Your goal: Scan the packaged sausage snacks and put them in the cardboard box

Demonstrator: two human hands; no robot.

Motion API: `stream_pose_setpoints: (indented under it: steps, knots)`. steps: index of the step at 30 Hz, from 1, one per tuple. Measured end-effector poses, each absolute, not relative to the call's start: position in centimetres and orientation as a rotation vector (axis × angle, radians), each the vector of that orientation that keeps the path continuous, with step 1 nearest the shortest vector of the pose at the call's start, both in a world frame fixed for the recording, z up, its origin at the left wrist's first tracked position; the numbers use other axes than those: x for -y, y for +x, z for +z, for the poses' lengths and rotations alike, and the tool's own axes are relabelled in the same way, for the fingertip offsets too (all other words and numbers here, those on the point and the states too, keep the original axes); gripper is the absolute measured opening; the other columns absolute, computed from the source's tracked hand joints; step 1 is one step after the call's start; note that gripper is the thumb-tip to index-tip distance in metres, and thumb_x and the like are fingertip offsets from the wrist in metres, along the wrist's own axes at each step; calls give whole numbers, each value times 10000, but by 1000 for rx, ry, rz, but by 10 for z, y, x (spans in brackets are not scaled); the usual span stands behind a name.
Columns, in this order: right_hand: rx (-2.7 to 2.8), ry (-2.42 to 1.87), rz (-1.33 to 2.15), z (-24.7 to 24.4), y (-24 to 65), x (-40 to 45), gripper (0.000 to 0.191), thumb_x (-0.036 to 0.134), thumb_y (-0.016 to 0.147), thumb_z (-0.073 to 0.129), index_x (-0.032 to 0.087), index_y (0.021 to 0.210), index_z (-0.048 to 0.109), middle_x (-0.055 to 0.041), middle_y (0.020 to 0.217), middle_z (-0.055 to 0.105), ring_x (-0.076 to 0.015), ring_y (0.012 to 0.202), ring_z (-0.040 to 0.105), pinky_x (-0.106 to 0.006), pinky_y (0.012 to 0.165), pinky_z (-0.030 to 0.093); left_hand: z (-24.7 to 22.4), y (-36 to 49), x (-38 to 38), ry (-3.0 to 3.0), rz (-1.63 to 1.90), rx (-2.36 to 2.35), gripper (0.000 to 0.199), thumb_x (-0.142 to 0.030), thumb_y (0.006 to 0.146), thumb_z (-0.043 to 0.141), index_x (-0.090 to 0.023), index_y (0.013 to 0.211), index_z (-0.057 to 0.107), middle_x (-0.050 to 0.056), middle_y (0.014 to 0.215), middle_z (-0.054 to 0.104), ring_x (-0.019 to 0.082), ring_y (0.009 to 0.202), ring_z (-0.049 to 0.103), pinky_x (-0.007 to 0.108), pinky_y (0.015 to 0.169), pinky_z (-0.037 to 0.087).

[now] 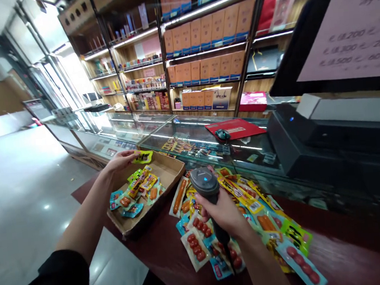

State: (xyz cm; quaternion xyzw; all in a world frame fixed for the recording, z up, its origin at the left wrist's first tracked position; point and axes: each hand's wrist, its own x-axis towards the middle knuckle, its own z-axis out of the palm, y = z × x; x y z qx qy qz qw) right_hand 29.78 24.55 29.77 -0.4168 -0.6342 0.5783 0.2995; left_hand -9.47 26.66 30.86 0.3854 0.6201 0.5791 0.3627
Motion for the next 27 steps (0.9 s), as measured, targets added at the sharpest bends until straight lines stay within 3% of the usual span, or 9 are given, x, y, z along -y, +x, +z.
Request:
stream_pose_setpoints:
  steps: [7, 13, 18, 22, 27]
  knots:
    - [1687, -1085, 1508, 291, 308, -250, 349, 512, 734, 678, 179, 737, 574, -2, 503, 597, -158, 426, 582, -282, 456, 478, 303, -69, -278, 1012, 1469, -1440, 451, -313, 531, 884, -108, 902, 729, 108, 841, 725, 139, 713, 660, 233, 660, 509]
    - [1624, -1085, 1396, 295, 341, -259, 350, 501, 761, 673, 170, 704, 574, 8, 494, 580, -140, 424, 570, -261, 454, 472, 281, 30, -322, 1218, 1175, -1356, 438, -374, 560, 854, -135, 907, 734, 89, 846, 725, 157, 743, 661, 236, 638, 508]
    - [1536, -1197, 1374, 296, 370, -265, 322, 475, 761, 683, 165, 780, 595, -1, 526, 609, -156, 426, 597, -263, 444, 463, 260, 111, -350, 1380, 878, -1237, 419, -408, 599, 815, -136, 906, 728, 71, 805, 722, 139, 651, 629, 232, 577, 484]
    - [1453, -1267, 1373, 290, 382, -267, 275, 434, 773, 685, 186, 802, 571, 0, 544, 623, -158, 427, 599, -262, 436, 450, 234, 141, -354, 1594, 680, -1147, 370, -412, 655, 757, -132, 895, 723, 43, 744, 699, 122, 601, 592, 227, 557, 458]
    - [1438, -1260, 1406, 285, 384, -270, 231, 397, 777, 681, 198, 782, 563, 7, 541, 615, -145, 420, 578, -267, 439, 465, 205, 149, -342, 1889, 579, -1281, 321, -423, 712, 688, -156, 889, 706, 33, 778, 689, 150, 686, 617, 241, 623, 458]
